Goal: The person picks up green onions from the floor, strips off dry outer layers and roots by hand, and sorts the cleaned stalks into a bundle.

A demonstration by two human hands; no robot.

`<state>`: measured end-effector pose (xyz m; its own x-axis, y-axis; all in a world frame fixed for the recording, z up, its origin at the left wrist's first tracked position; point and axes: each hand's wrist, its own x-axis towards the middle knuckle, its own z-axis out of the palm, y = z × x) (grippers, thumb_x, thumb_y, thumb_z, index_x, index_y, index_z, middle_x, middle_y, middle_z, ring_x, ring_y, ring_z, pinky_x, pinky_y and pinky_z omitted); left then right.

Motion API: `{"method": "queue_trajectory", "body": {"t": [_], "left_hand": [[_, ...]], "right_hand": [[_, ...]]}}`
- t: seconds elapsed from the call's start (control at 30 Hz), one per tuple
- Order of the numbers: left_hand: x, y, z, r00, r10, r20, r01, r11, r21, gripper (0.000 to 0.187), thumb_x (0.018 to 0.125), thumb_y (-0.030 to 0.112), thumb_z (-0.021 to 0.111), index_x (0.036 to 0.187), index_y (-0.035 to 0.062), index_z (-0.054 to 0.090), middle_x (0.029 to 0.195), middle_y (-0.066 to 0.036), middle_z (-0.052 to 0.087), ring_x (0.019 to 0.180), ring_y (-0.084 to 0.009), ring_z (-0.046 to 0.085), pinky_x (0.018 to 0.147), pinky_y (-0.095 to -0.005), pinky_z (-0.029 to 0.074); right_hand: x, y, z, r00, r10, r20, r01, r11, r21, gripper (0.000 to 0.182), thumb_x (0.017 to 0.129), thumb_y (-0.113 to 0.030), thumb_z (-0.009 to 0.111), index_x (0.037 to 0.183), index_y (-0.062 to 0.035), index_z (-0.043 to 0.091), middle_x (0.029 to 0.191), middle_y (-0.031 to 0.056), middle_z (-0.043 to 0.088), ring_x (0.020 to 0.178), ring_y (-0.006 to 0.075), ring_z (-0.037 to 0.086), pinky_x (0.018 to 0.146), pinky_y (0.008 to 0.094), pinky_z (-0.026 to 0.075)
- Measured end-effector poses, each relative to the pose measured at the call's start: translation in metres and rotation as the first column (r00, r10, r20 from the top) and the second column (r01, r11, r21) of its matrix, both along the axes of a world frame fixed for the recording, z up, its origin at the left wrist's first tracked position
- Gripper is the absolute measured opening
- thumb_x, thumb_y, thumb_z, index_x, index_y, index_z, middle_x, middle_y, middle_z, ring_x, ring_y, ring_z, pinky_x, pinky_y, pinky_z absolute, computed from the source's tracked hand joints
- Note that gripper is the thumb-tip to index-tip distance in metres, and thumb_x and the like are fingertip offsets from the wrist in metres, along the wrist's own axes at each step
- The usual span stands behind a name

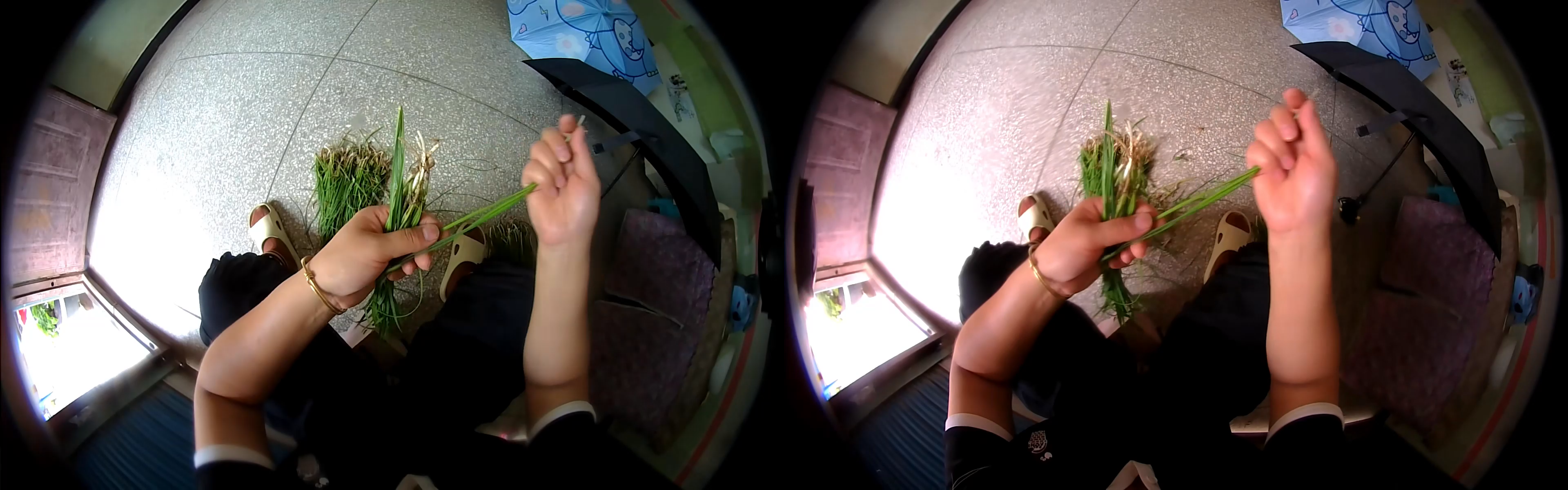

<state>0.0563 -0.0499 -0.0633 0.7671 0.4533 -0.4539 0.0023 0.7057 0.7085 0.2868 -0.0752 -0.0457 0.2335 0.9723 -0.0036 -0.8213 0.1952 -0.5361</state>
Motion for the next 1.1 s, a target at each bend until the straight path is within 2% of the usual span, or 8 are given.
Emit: {"method": "queue_trajectory", "body": {"t": [0.13, 0.23, 0.3, 0.43, 0.53, 0.6, 0.83, 1.1], "left_hand": [[0.000, 0.000, -0.001, 1.000, 0.000, -0.012, 0.000, 1.000, -0.008, 0.015, 0.085, 0.016, 0.057, 0.090, 0.0028, 0.057, 0.063, 0.000, 0.056, 0.053, -0.0058, 0.047, 0.047, -0.0175, 0.034], [0.000, 0.002, -0.003, 0.999, -0.009, -0.041, 0.009, 1.000, 0.008, 0.015, 0.085, 0.016, 0.056, 0.090, 0.0026, 0.057, 0.064, 0.000, 0.056, 0.054, -0.0060, 0.047, 0.047, -0.0175, 0.034], [0.000, 0.002, -0.005, 1.000, -0.030, -0.006, 0.030, 1.000, 0.007, 0.015, 0.085, 0.015, 0.057, 0.092, 0.0021, 0.058, 0.065, 0.000, 0.057, 0.054, -0.0065, 0.047, 0.048, -0.0177, 0.035], [0.000, 0.002, -0.002, 0.999, 0.020, 0.040, -0.018, 0.999, -0.034, 0.017, 0.084, 0.013, 0.057, 0.096, 0.0020, 0.058, 0.069, -0.001, 0.058, 0.055, -0.0070, 0.048, 0.049, -0.0183, 0.036], [0.001, 0.001, 0.002, 0.998, 0.040, 0.050, -0.038, 0.999, -0.032, 0.018, 0.083, 0.011, 0.057, 0.100, 0.0025, 0.058, 0.072, -0.002, 0.058, 0.057, -0.0072, 0.049, 0.051, -0.0187, 0.037], [0.001, 0.000, 0.002, 0.997, 0.053, 0.059, -0.052, 0.998, -0.017, 0.019, 0.083, 0.010, 0.057, 0.101, 0.0028, 0.057, 0.074, -0.002, 0.057, 0.060, -0.0074, 0.050, 0.053, -0.0187, 0.037], [0.000, -0.002, -0.006, 0.996, 0.007, 0.084, -0.024, 0.980, 0.200, 0.019, 0.086, 0.014, 0.056, 0.101, 0.0025, 0.055, 0.073, 0.001, 0.052, 0.061, -0.0063, 0.046, 0.054, -0.0193, 0.038], [-0.002, 0.003, -0.001, 0.943, 0.302, 0.139, -0.277, 0.945, -0.172, 0.022, 0.090, 0.026, 0.049, 0.092, 0.0057, 0.056, 0.076, -0.001, 0.055, 0.066, -0.0088, 0.049, 0.056, -0.0226, 0.039]], "right_hand": [[0.020, -0.006, 0.006, 0.937, -0.260, 0.234, 0.262, 0.965, 0.024, 0.021, 0.092, -0.023, 0.044, 0.096, -0.0035, 0.052, 0.066, -0.0020, 0.041, 0.048, 0.0042, 0.029, 0.041, 0.0176, 0.023], [0.017, -0.010, 0.017, 0.534, -0.617, 0.578, 0.661, 0.731, 0.171, 0.022, 0.092, -0.021, 0.044, 0.093, -0.0016, 0.056, 0.070, -0.0012, 0.047, 0.049, 0.0031, 0.033, 0.044, 0.0167, 0.024], [0.016, -0.011, 0.020, -0.073, -0.695, 0.715, 0.800, 0.387, 0.459, 0.025, 0.092, -0.023, 0.044, 0.095, -0.0002, 0.056, 0.074, -0.0006, 0.050, 0.053, 0.0020, 0.036, 0.048, 0.0155, 0.027], [0.012, -0.005, 0.009, -0.272, -0.670, 0.691, 0.592, 0.449, 0.669, 0.017, 0.086, -0.012, 0.056, 0.099, 0.0000, 0.055, 0.077, -0.0001, 0.049, 0.063, 0.0028, 0.040, 0.056, 0.0174, 0.034], [-0.028, -0.011, 0.005, 0.384, -0.398, 0.833, 0.527, 0.836, 0.156, 0.019, 0.079, -0.004, 0.062, 0.097, -0.0027, 0.055, 0.073, -0.0043, 0.048, 0.061, 0.0022, 0.040, 0.052, 0.0160, 0.033], [-0.050, -0.013, 0.002, 0.592, -0.071, 0.803, 0.287, 0.949, -0.128, 0.014, 0.079, -0.006, 0.061, 0.092, -0.0022, 0.058, 0.074, -0.0027, 0.052, 0.062, 0.0032, 0.043, 0.053, 0.0165, 0.035], [-0.077, -0.008, 0.000, 0.631, 0.285, 0.722, -0.023, 0.936, -0.350, 0.010, 0.079, -0.008, 0.062, 0.082, 0.0001, 0.057, 0.067, 0.0015, 0.056, 0.059, 0.0055, 0.050, 0.053, 0.0190, 0.042], [-0.073, -0.007, -0.004, 0.788, 0.189, 0.586, -0.065, 0.972, -0.227, 0.004, 0.079, -0.002, 0.061, 0.081, -0.0006, 0.058, 0.076, 0.0021, 0.059, 0.064, 0.0050, 0.051, 0.055, 0.0178, 0.040]]}}
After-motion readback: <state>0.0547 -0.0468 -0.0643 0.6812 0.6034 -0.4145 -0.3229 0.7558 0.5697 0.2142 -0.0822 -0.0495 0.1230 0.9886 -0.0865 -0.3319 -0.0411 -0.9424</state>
